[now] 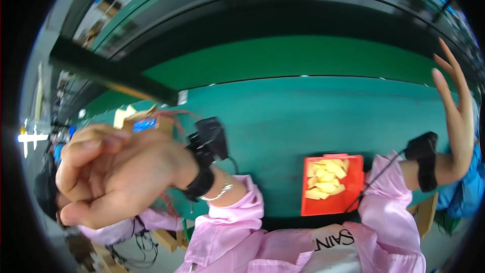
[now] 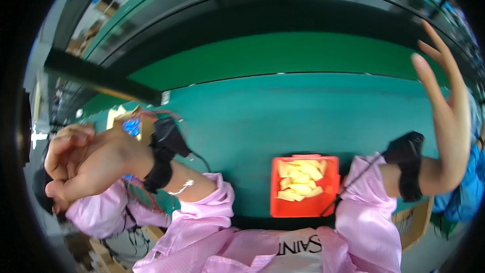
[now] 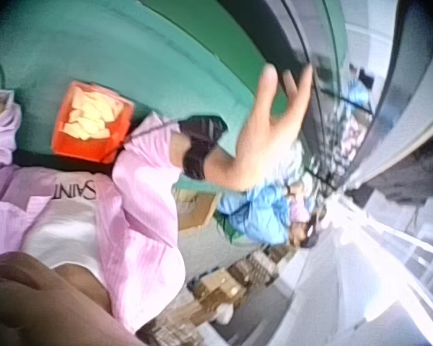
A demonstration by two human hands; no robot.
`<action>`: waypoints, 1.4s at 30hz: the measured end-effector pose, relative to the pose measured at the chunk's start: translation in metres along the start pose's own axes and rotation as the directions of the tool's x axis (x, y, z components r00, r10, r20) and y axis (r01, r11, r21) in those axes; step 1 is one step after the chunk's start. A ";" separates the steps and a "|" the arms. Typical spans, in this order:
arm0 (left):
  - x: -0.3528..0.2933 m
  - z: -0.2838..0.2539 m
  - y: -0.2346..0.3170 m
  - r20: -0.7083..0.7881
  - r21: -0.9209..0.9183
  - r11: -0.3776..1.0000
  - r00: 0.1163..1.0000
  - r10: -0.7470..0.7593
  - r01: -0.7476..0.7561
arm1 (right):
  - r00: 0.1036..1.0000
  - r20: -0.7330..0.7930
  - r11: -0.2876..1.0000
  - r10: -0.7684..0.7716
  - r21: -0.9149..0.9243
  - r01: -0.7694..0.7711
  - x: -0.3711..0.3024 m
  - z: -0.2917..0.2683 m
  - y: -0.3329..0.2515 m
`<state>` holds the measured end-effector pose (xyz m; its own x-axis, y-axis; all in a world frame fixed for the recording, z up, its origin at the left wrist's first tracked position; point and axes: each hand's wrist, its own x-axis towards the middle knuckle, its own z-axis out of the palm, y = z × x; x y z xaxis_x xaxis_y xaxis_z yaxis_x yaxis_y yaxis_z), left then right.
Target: Assembling small electronic components by inserting a cylindrical blue battery or capacitor into a white plastic housing.
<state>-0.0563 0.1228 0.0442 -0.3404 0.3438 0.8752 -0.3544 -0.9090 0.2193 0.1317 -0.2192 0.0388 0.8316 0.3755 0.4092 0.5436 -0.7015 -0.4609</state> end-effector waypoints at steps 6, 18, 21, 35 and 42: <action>0.005 -0.011 -0.024 -0.008 0.192 0.963 0.982 -0.191 0.189 | 0.998 -0.056 0.999 0.040 0.017 -0.039 0.001 0.006 -0.020; -0.021 0.004 -0.028 0.514 0.851 0.519 -0.319 -0.796 0.075 | 0.967 -0.243 0.976 -0.073 -0.216 0.020 -0.007 0.009 -0.004; -0.025 0.005 -0.024 0.682 0.730 0.667 -0.105 -0.724 0.148 | 0.978 -0.197 0.987 -0.064 -0.157 0.033 -0.005 0.011 -0.004; -0.023 0.008 -0.029 0.654 0.754 0.646 -0.233 -0.720 0.119 | 0.992 -0.094 0.990 -0.087 -0.118 0.076 -0.004 0.012 0.004; -0.024 -0.005 -0.067 0.865 0.445 0.892 0.300 -0.403 -0.083 | 0.993 -0.090 0.986 -0.073 -0.158 0.058 -0.005 0.006 0.009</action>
<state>-0.0285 0.1763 0.0067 0.7938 0.2660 0.5469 0.0995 -0.9439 0.3148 0.1336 -0.2237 0.0280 0.7760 0.3695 0.5112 0.5661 -0.7654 -0.3060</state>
